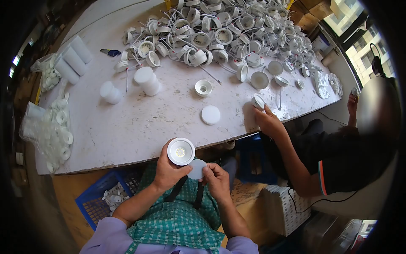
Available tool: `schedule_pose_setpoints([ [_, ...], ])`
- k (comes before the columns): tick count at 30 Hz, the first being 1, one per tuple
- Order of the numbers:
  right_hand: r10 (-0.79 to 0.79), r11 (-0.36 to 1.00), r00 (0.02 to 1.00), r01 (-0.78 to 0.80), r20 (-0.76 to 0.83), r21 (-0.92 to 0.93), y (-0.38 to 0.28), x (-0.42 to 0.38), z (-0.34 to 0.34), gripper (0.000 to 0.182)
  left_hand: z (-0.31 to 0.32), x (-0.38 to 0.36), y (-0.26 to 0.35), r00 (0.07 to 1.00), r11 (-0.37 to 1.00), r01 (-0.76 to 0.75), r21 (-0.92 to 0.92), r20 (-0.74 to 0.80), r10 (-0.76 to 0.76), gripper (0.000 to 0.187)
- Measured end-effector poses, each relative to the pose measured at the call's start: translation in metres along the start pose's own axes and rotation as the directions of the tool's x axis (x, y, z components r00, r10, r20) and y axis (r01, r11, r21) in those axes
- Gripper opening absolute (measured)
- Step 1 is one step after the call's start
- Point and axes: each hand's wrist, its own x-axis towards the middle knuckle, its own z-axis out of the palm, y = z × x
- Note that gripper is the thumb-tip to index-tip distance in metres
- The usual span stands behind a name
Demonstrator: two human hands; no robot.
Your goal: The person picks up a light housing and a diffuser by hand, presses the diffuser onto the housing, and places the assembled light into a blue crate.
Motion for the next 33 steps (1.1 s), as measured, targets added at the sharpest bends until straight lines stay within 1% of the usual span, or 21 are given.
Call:
schedule_pose_setpoints([
  [2,0.032,0.998,0.999,-0.032,0.018,0.047,-0.001,-0.001,-0.003,0.016,0.002,-0.001,0.003,0.999,0.986,0.044,-0.163,0.029,-0.039,0.079],
  [5,0.072,0.992,0.997,-0.075,0.037,0.101,-0.002,-0.004,-0.005,0.017,0.002,-0.002,0.001,0.998,0.985,0.035,-0.167,0.051,-0.026,0.078],
  [8,0.045,0.997,0.999,-0.044,-0.004,0.069,0.003,-0.005,-0.006,0.019,0.005,-0.005,-0.003,0.999,0.989,0.014,-0.146,0.048,-0.007,0.078],
  [9,0.013,1.000,1.000,-0.012,-0.006,0.021,0.006,-0.006,-0.006,0.017,0.007,-0.006,-0.002,0.999,0.989,0.014,-0.145,0.050,-0.007,0.078],
  [10,-0.019,0.999,1.000,0.019,-0.007,-0.028,0.007,-0.006,-0.006,0.017,0.009,-0.007,0.002,0.998,0.984,0.048,-0.170,0.053,-0.039,0.078],
  [11,-0.020,0.999,1.000,0.020,-0.007,-0.027,0.007,-0.007,-0.005,0.017,0.010,-0.007,0.004,0.996,0.977,0.082,-0.195,0.057,-0.072,0.077],
  [12,-0.020,0.999,0.999,0.019,-0.028,-0.040,0.007,-0.008,-0.005,0.017,0.010,-0.007,0.003,0.996,0.978,0.082,-0.194,0.057,-0.072,0.077],
  [14,-0.020,0.998,0.999,0.018,-0.047,-0.053,0.006,-0.009,-0.004,0.018,0.009,-0.008,0.000,0.998,0.998,0.039,-0.048,0.048,-0.037,0.077],
  [16,0.004,0.996,0.999,-0.008,-0.038,-0.090,0.005,-0.011,-0.004,0.018,0.008,-0.008,-0.003,0.999,0.999,0.027,-0.030,0.035,-0.026,0.078],
  [18,-0.010,0.998,1.000,0.010,-0.002,-0.061,0.003,-0.011,-0.005,0.018,0.007,-0.007,-0.004,1.000,1.000,0.014,-0.013,0.020,-0.014,0.078],
  [19,-0.026,0.999,0.999,0.027,0.033,-0.030,0.003,-0.010,-0.005,0.019,0.005,-0.007,-0.004,1.000,0.999,0.022,-0.033,0.020,-0.021,0.079],
  [21,-0.040,0.999,0.999,0.041,0.017,-0.032,0.004,-0.009,-0.014,0.021,0.003,-0.007,-0.001,1.000,0.998,0.028,-0.055,0.013,-0.027,0.080],
  [23,-0.053,0.998,0.999,0.053,0.001,-0.037,0.002,-0.006,-0.022,0.024,0.001,-0.009,0.006,0.988,0.952,0.151,-0.266,0.083,-0.133,0.081],
  [24,-0.079,0.997,0.995,0.080,-0.062,0.014,0.001,-0.003,-0.026,0.024,0.001,-0.010,0.006,0.988,0.952,0.151,-0.267,0.079,-0.134,0.081],
  [25,-0.101,0.992,0.987,0.109,-0.128,0.063,-0.001,-0.002,-0.026,0.025,0.000,-0.011,0.006,0.983,0.937,0.171,-0.306,0.122,-0.140,0.081],
  [26,-0.076,0.990,0.988,0.090,-0.134,0.106,-0.007,-0.002,-0.022,0.025,0.000,-0.012,0.006,0.976,0.920,0.192,-0.343,0.165,-0.142,0.082],
  [27,-0.075,0.990,0.988,0.089,-0.134,0.106,-0.008,0.000,-0.018,0.025,-0.001,-0.013,0.003,0.976,0.920,0.192,-0.343,0.165,-0.143,0.082],
  [29,-0.083,0.986,0.995,0.090,-0.051,0.138,-0.008,0.001,-0.011,0.025,-0.002,-0.014,-0.004,0.972,0.969,0.103,-0.224,0.230,-0.050,0.082],
  [30,-0.085,0.987,0.996,0.087,-0.023,0.138,-0.006,0.002,-0.009,0.025,-0.002,-0.015,-0.006,0.972,0.969,0.103,-0.226,0.229,-0.049,0.082],
  [32,-0.062,0.990,0.998,0.064,-0.023,0.124,-0.006,0.005,-0.004,0.025,-0.003,-0.016,-0.006,0.968,0.983,0.072,-0.166,0.250,-0.029,0.081],
  [33,-0.040,0.993,0.999,0.043,-0.024,0.113,-0.005,0.006,-0.002,0.026,-0.003,-0.016,-0.005,0.969,0.983,0.071,-0.167,0.245,-0.029,0.081],
])
